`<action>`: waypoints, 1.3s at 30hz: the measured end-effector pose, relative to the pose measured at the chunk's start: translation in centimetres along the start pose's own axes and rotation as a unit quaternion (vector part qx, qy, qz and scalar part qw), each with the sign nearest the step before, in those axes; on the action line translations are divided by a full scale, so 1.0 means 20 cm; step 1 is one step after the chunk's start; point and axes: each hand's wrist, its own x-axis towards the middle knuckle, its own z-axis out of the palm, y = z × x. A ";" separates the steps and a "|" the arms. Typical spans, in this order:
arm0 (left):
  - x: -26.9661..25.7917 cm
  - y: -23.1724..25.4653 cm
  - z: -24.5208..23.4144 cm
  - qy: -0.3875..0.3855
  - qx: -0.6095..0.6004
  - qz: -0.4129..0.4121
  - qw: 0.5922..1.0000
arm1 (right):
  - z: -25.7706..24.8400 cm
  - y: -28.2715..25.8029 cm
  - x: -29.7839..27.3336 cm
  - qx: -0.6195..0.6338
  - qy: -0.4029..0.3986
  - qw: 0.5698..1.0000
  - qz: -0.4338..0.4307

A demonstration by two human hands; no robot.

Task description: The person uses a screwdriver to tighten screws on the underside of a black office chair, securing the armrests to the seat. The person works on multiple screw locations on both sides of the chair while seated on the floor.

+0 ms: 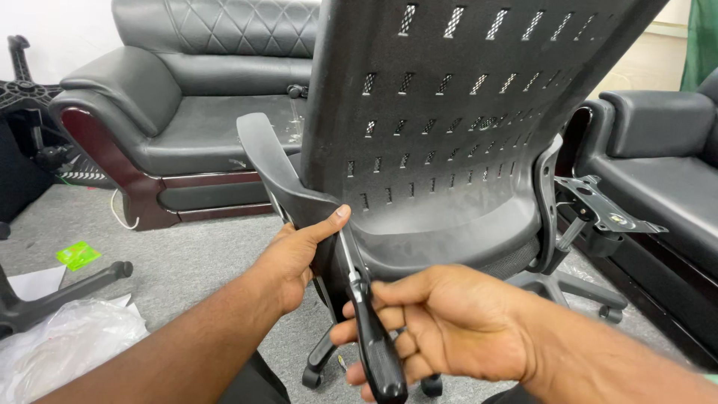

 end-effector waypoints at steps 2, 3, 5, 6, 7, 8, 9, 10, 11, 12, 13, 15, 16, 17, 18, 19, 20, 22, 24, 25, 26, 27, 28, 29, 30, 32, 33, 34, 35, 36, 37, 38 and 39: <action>0.00 0.00 0.00 -0.001 -0.001 0.000 1.000 | -0.04 -0.01 0.00 -0.004 0.034 0.999 -0.022; 0.00 0.00 0.00 -0.001 -0.007 0.000 1.000 | -0.06 -0.01 0.01 -0.012 0.011 0.999 -0.029; 0.00 0.00 0.00 -0.003 -0.012 0.001 1.000 | -0.11 -0.01 0.04 -0.029 -0.037 0.998 -0.043; -0.01 0.00 0.00 -0.003 -0.010 -0.001 1.000 | -0.12 0.01 0.06 0.036 -0.091 0.994 -0.038; -0.01 0.00 0.00 -0.004 -0.009 -0.003 1.000 | -0.12 0.02 0.07 0.100 -0.144 0.984 -0.033; -0.01 0.00 0.00 -0.001 -0.008 -0.002 1.000 | -0.12 0.02 0.07 0.110 -0.141 0.983 -0.030; -0.02 0.00 0.00 0.002 -0.008 -0.001 1.000 | -0.11 0.02 0.07 0.119 -0.138 0.983 -0.028; -0.02 0.00 0.01 0.001 -0.008 0.000 1.000 | -0.10 0.03 0.05 0.072 -0.077 0.994 -0.024; -0.02 0.01 0.01 -0.003 -0.006 0.003 1.000 | -0.08 0.03 0.04 0.025 -0.015 0.999 -0.019; -0.02 0.00 0.00 -0.008 -0.007 0.006 1.000 | -0.06 0.03 0.02 0.043 -0.027 0.999 -0.015; -0.02 0.00 0.00 -0.013 -0.008 0.010 1.000 | -0.04 0.03 0.01 0.062 -0.040 0.997 -0.012; -0.03 0.00 -0.01 -0.024 -0.035 0.021 0.999 | -0.03 0.03 -0.02 0.099 -0.059 0.993 -0.014; -0.03 0.01 0.00 -0.033 -0.042 0.026 0.998 | -0.03 0.05 -0.02 0.123 -0.073 0.990 -0.020; -0.03 0.01 0.01 -0.027 -0.033 0.014 0.999 | -0.04 0.07 -0.01 0.146 -0.087 0.985 -0.026; -0.03 0.00 0.01 -0.016 -0.023 0.003 1.000 | -0.04 0.09 0.01 0.152 -0.095 0.983 -0.025; -0.03 0.00 -0.01 -0.005 -0.012 -0.007 1.000 | -0.05 0.12 0.03 0.158 -0.103 0.982 -0.024; -0.03 0.00 -0.01 0.008 -0.012 -0.015 1.000 | -0.06 0.13 0.05 0.165 -0.110 0.980 -0.022; -0.02 0.00 -0.02 0.031 -0.012 -0.032 0.999 | -0.07 0.13 0.10 0.150 -0.097 0.984 -0.014; -0.01 -0.01 -0.04 -0.016 -0.024 -0.015 0.999 | -0.07 0.16 0.13 0.126 -0.053 0.990 -0.017; -0.01 -0.02 -0.05 -0.017 -0.018 -0.014 1.000 | -0.05 0.16 0.15 0.109 -0.018 0.994 -0.023; 0.00 -0.02 -0.05 -0.018 -0.013 -0.012 1.000 | -0.04 0.16 0.15 0.090 0.017 0.995 -0.027; 0.02 -0.02 -0.03 -0.012 0.002 -0.022 1.000 | -0.03 0.15 0.14 0.123 0.017 0.992 -0.031; 0.03 -0.03 -0.05 0.002 0.014 -0.031 0.999 | -0.01 0.14 0.13 0.150 0.012 0.988 -0.031; 0.05 -0.04 -0.07 0.016 0.026 -0.040 0.999 | 0.00 0.13 0.12 0.177 0.006 0.984 -0.031; 0.07 -0.04 -0.08 0.003 0.018 -0.033 0.999 | 0.01 0.13 0.09 0.168 0.018 0.986 -0.018; 0.10 -0.06 -0.09 -0.022 -0.001 -0.019 1.000 | 0.00 0.11 0.02 0.149 0.042 0.988 0.012; 0.10 -0.07 -0.09 -0.017 0.003 -0.020 1.000 | 0.00 0.10 -0.01 0.136 0.043 0.990 0.004; 0.11 -0.07 -0.09 -0.013 0.007 -0.019 1.000 | -0.01 0.08 -0.04 0.123 0.044 0.991 -0.006; 0.11 -0.07 -0.08 -0.009 0.011 -0.018 1.000 | 0.00 0.07 -0.06 0.110 0.045 0.993 -0.016; 0.10 -0.07 -0.08 -0.003 0.016 -0.022 1.000 | 0.00 0.07 -0.06 0.117 0.058 0.991 -0.025; 0.10 -0.06 -0.07 0.003 0.022 -0.026 0.999 | 0.00 0.07 -0.06 0.124 0.071 0.989 -0.034; 0.10 -0.06 -0.08 0.012 0.029 -0.032 0.999 | 0.01 0.08 -0.05 0.133 0.081 0.987 -0.041; 0.10 -0.07 -0.08 -0.003 0.021 -0.028 0.999 | 0.01 0.10 -0.04 0.148 0.081 0.985 -0.041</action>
